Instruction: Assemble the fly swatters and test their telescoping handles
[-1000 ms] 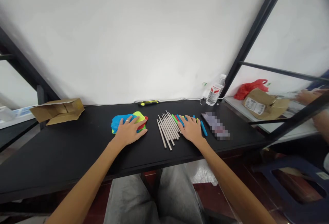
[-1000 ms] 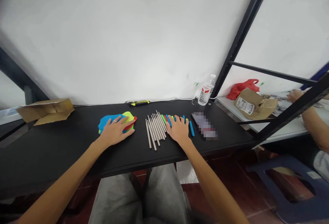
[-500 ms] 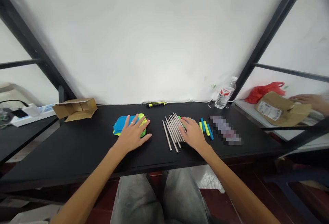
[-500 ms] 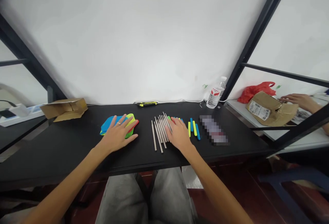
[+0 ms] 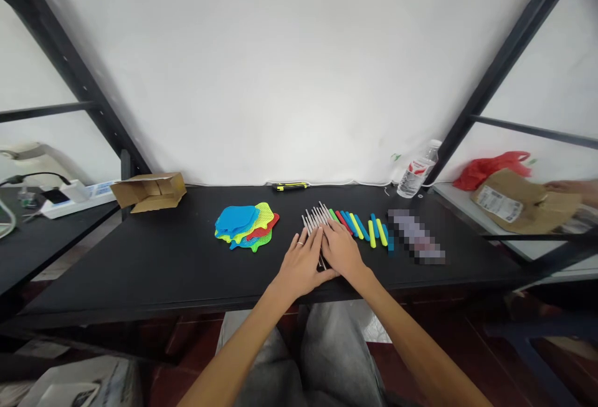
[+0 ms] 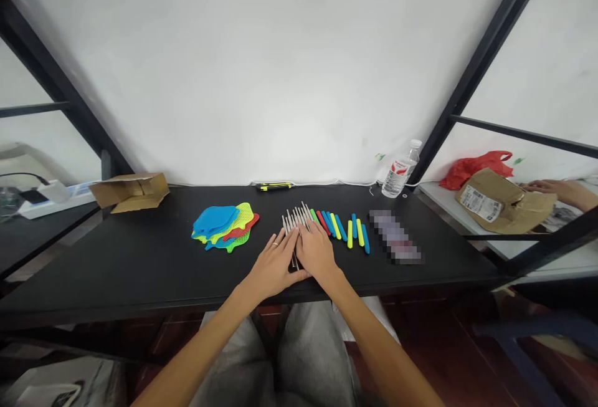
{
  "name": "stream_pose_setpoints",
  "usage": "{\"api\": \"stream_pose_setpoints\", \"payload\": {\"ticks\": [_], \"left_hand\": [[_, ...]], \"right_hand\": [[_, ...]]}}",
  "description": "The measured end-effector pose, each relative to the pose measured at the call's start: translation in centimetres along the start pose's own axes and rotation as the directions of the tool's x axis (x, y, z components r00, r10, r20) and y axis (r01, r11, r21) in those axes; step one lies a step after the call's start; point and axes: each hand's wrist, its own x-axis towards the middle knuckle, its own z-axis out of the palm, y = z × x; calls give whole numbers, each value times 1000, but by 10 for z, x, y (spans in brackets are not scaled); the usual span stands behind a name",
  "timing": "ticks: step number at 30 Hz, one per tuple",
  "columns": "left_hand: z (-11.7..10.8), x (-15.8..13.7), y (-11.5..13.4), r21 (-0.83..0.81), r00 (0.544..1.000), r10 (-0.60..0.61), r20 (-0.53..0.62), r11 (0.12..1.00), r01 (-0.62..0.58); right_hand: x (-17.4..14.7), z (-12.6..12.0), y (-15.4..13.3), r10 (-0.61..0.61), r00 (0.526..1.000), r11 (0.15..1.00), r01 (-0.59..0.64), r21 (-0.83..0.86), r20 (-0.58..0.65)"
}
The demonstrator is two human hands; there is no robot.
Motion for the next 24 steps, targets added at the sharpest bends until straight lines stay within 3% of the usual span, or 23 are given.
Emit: {"api": "stream_pose_setpoints", "payload": {"ticks": [10, 16, 24], "left_hand": [[-7, 11, -27, -34, 999, 44, 30, 998, -43], [-13, 14, -39, -58, 997, 69, 42, 996, -67], [-24, 7, -48, -66, 998, 58, 34, 996, -56]], "right_hand": [[2, -1, -15, 3, 1000, 995, -1, -104, 22], [8, -3, -28, 92, 995, 993, -90, -76, 33], [7, -7, -41, 52, 998, 998, -52, -19, 38]]}}
